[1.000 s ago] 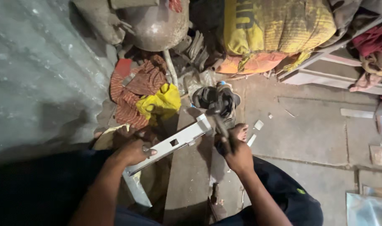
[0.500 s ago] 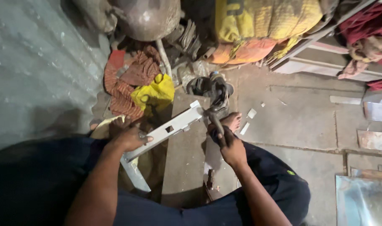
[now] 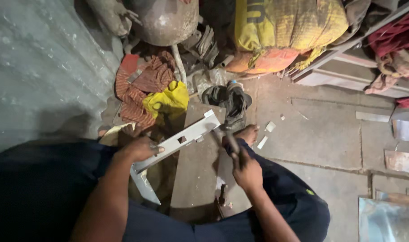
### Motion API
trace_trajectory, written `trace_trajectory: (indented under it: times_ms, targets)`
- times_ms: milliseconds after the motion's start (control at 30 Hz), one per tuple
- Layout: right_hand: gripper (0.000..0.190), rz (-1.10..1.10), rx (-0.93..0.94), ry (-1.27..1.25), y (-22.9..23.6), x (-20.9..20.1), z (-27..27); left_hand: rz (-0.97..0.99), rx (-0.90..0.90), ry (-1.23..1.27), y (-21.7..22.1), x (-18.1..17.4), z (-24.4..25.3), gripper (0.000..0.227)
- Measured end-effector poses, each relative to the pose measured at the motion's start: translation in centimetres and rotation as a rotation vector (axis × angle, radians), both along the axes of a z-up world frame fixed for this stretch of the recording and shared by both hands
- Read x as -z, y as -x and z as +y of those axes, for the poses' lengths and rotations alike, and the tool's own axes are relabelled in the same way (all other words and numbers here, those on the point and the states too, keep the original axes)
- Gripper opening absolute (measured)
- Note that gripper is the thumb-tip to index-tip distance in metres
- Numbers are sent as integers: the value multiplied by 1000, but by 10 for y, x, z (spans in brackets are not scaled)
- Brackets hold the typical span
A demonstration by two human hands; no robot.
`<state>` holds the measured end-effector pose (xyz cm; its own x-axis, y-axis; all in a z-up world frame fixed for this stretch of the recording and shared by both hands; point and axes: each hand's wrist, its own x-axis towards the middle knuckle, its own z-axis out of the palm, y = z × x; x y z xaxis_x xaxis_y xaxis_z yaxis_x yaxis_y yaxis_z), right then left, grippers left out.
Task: The person sits on the floor and uses a hammer to strike a white metal frame resting on a wooden block. They repeatedly hit the frame to shape or flatten it, occasionally adjusting its position with their hands.
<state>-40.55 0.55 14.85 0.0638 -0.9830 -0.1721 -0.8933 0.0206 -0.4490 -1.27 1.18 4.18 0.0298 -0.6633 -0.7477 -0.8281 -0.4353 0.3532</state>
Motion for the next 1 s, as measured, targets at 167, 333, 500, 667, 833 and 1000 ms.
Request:
trace_trajectory:
  times_ms: [167, 333, 500, 667, 833, 1000]
  targets:
    - [43, -114, 76, -9, -8, 4, -13, -59, 192, 96, -2, -18, -9, 57]
    - [43, -23, 1, -21, -14, 1, -26, 38, 167, 121, -3, -18, -20, 64]
    - [41, 45, -26, -57, -16, -7, -24, 63, 21, 3, 1, -24, -4, 60]
    - [48, 39, -11, -112, -13, -8, -24, -15, 162, 103, -3, -18, 4, 52]
    - [46, -32, -1, -25, -12, -2, -27, 165, 154, 408, -9, -2, -5, 55]
    - [45, 108, -9, -203, -16, 4, -29, -84, 430, 596, -8, 1, -11, 42]
